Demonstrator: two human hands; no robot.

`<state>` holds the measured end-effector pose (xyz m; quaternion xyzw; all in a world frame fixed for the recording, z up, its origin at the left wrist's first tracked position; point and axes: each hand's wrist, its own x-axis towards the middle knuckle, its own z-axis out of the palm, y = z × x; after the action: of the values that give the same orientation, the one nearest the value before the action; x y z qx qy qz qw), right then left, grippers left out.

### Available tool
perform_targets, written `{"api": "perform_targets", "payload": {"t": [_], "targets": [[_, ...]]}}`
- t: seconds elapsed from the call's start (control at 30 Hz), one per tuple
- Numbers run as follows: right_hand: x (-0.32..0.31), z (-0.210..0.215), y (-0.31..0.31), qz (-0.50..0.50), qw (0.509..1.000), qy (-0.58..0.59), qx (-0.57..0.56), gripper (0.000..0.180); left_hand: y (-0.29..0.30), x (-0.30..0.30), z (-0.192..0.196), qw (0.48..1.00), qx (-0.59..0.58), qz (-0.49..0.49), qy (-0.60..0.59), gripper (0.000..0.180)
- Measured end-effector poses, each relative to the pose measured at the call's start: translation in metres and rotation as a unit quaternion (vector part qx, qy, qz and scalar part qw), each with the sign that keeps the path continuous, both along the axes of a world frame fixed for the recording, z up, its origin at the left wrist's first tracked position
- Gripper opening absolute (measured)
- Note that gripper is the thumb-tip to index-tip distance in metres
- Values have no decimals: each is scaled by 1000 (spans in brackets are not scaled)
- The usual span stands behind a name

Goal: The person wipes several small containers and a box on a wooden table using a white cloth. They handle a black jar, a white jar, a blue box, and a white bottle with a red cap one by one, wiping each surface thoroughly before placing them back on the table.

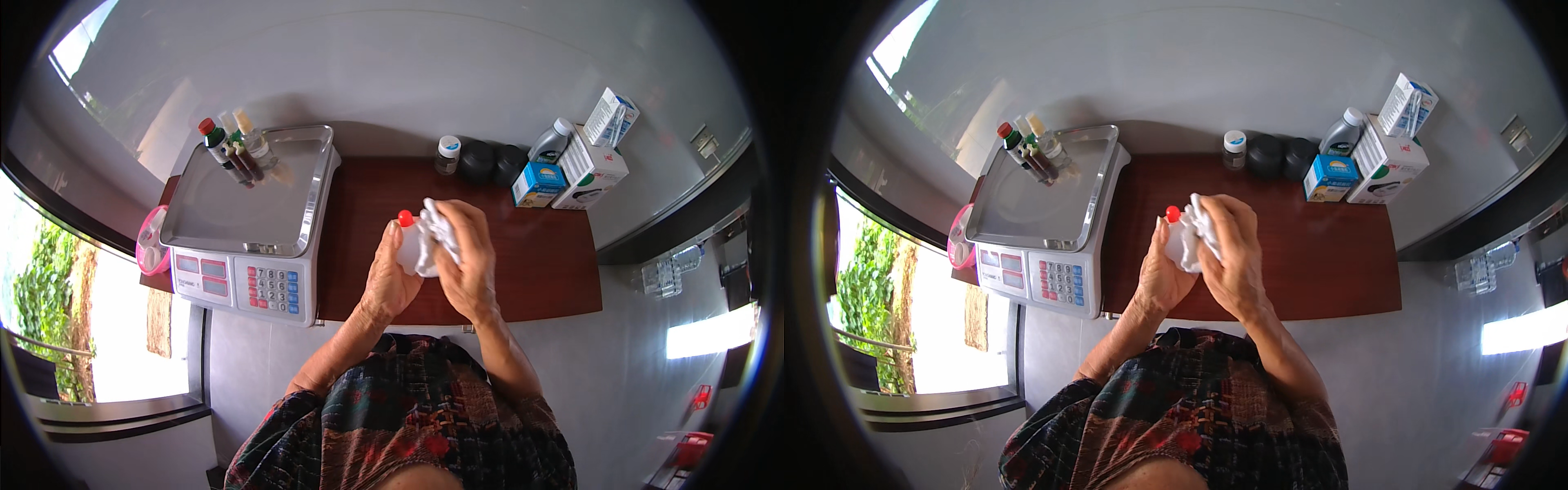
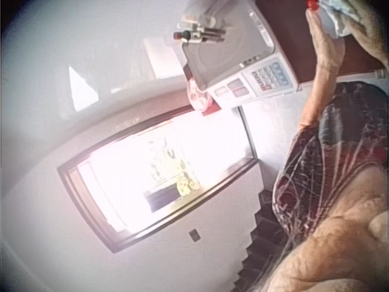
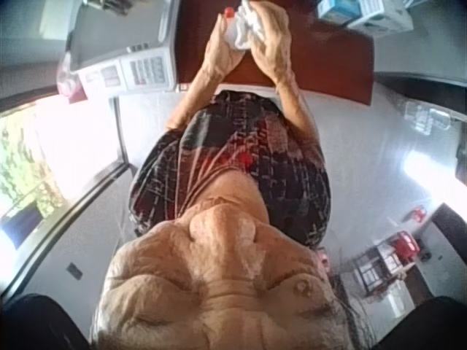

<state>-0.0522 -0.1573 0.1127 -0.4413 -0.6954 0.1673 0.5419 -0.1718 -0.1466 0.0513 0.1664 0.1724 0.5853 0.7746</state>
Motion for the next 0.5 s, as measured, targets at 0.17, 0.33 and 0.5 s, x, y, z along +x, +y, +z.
{"api": "perform_targets", "payload": {"t": [0.17, 0.33, 0.5], "targets": [[-24, -17, -7, -4, 987, -132, 88, 54, -1, -10, -1, 998, 59, -10, -29, 41], [-31, -26, -33, 87, 968, -206, 117, 45, 3, -21, 1, 999, -8, -16, 32, 45], [3, -33, -39, 289, 950, -117, -1, 47, 2, -28, 4, 999, 15, -30, 14, 50]]}}
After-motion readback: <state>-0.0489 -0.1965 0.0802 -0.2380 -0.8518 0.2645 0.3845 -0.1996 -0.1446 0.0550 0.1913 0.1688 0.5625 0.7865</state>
